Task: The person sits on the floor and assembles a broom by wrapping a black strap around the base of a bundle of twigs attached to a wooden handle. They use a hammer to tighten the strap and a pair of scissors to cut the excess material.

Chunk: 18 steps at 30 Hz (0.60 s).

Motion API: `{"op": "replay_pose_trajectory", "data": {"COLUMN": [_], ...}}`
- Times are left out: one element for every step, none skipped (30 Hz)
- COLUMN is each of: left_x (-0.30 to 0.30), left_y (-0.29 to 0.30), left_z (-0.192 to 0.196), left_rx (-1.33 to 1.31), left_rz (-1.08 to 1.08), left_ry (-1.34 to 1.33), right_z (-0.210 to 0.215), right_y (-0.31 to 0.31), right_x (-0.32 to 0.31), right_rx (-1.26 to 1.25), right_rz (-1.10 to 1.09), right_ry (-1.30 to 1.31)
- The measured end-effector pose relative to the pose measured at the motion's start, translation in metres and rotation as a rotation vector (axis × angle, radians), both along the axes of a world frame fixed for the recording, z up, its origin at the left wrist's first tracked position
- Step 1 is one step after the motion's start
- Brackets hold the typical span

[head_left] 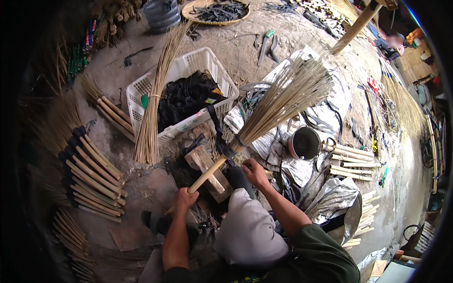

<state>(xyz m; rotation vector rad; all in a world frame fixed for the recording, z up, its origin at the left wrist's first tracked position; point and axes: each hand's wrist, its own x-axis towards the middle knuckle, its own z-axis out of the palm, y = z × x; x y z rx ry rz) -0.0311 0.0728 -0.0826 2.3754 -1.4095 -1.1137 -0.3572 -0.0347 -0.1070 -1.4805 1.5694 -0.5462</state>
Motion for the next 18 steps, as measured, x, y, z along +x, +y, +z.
{"op": "replay_pose_trajectory", "data": {"left_x": [0.001,0.001,0.000,-0.002,-0.003,-0.004,-0.004,-0.004,-0.002,-0.001,0.000,0.000,-0.001,-0.005,-0.013,-0.023,-0.035,-0.049], "left_y": [0.001,0.001,0.001,0.001,0.001,0.001,0.001,0.002,0.003,0.003,0.004,0.004,0.004,0.003,0.000,-0.004,-0.009,-0.014], "left_z": [-0.005,-0.009,-0.012,-0.014,-0.016,-0.018,-0.020,-0.021,-0.021,-0.021,-0.019,-0.016,-0.011,-0.004,0.003,0.012,0.021,0.029], "left_rx": [-0.001,-0.005,0.005,0.008,0.002,0.018,0.026,0.033,-0.016,-0.066,-0.112,-0.298,-0.480,-0.661,-0.690,-0.736,-0.753,-0.769], "left_rz": [0.031,0.076,0.081,0.097,0.093,0.096,0.082,0.053,0.049,0.032,0.016,0.061,0.101,0.137,0.245,0.215,0.192,0.173], "left_ry": [0.042,0.048,0.015,-0.052,-0.126,-0.155,-0.192,-0.251,-0.187,-0.143,-0.114,-0.020,0.059,0.141,0.146,0.154,0.165,0.175], "right_z": [-0.004,-0.007,-0.011,-0.014,-0.017,-0.020,-0.022,-0.025,-0.026,-0.027,-0.026,-0.024,-0.022,-0.018,-0.012,-0.005,0.002,0.010], "right_y": [-0.012,-0.022,-0.029,-0.033,-0.037,-0.040,-0.042,-0.042,-0.041,-0.038,-0.035,-0.029,-0.024,-0.018,-0.010,-0.002,0.006,0.014], "right_x": [0.013,0.027,0.039,0.050,0.060,0.066,0.072,0.075,0.075,0.072,0.066,0.057,0.047,0.036,0.022,0.009,-0.002,-0.011], "right_rx": [-0.013,0.016,0.039,0.047,0.054,0.067,0.057,0.060,0.100,0.153,0.085,0.032,-0.003,-0.007,0.010,0.054,0.010,-0.006], "right_rz": [0.063,0.111,0.158,0.196,0.233,0.272,0.236,0.203,0.167,0.134,0.125,0.114,0.107,0.093,0.083,0.070,0.050,0.028], "right_ry": [0.089,0.197,0.302,0.382,0.461,0.545,0.554,0.499,0.473,0.454,0.381,0.314,0.273,0.175,0.106,0.069,-0.022,-0.081]}}
